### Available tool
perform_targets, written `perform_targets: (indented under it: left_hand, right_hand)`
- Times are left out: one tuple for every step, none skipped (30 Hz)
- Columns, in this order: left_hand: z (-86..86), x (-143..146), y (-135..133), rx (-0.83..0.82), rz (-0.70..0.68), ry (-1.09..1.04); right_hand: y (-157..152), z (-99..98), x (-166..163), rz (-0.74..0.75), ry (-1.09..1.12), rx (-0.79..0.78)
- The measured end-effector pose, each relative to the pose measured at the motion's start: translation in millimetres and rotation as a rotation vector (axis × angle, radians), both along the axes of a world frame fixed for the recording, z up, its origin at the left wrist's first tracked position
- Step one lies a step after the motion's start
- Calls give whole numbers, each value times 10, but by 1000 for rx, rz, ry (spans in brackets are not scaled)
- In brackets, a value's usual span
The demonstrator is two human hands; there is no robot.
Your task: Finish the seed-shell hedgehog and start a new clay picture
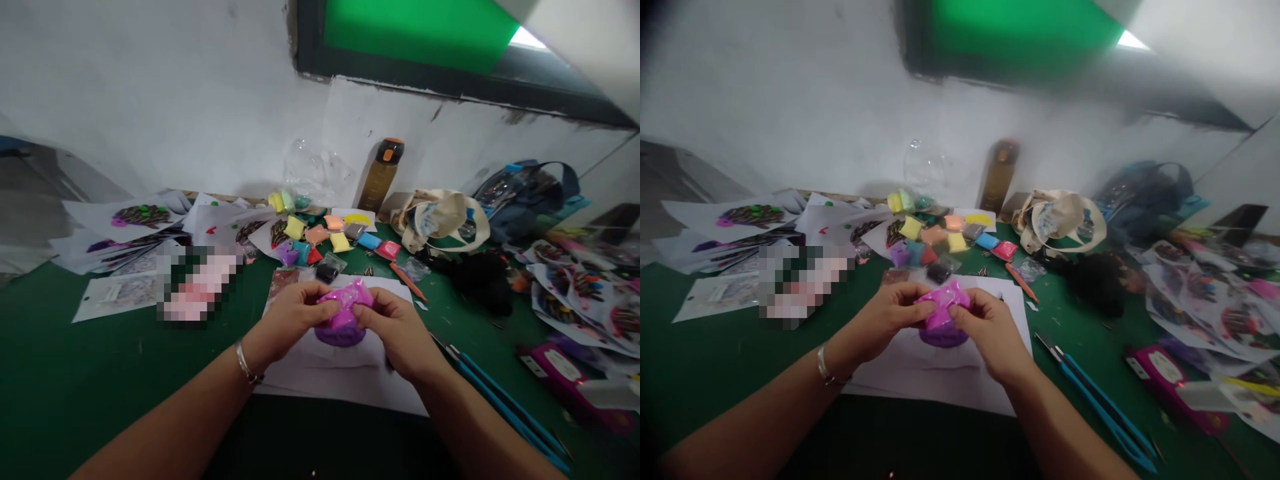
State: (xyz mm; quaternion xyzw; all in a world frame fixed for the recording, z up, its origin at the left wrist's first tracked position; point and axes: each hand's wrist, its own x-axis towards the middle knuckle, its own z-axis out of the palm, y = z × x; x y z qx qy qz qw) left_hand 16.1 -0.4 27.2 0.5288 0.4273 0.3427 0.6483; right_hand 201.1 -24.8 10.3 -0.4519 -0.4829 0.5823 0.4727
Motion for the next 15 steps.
perform_targets:
  left_hand:
    - [5,9,-11,-8,-34,1]
    - [8,19,-23,-19,-68,2]
    - [10,28,-34,-29,-97,2]
    - [11,37,-45,-36,-114,3]
    - [11,42,-53,-36,-121,4]
    - [12,45,-58,-29,-117,8]
    - [12,43,-60,-18,-106,11]
    - [13,37,-58,-4,-89,11]
    - [15,29,-54,9,-73,10]
    - [16,20,-48,18,-59,7]
    - [18,12,-40,24,-51,3]
    - [19,6,-33,28,-50,2]
    - [20,3,-26,34,-52,3]
    - [20,3,-22,42,-57,6]
    - [20,7,-21,52,-64,11]
  right_hand:
    - [6,0,12,-28,10,13]
    - [10,-4,17,-46,34,21]
    - [13,-10,17,-56,65,23]
    - [13,-20,9,-63,99,20]
    - [10,-31,-3,-63,135,8]
    - [5,-43,-19,-58,166,-7]
    - [-2,-55,-37,-45,189,-21]
    - [-11,-66,-55,-24,200,-36]
    - [-20,-75,-71,-2,199,-48]
    - [-28,-82,-85,14,188,-55]
    - [-36,-86,-96,20,171,-55]
    - [-42,-88,-104,14,152,-50]
    - [-47,-88,-109,4,134,-43]
    - [-51,-85,-114,-9,116,-34]
    - [-53,-80,-118,-20,99,-23]
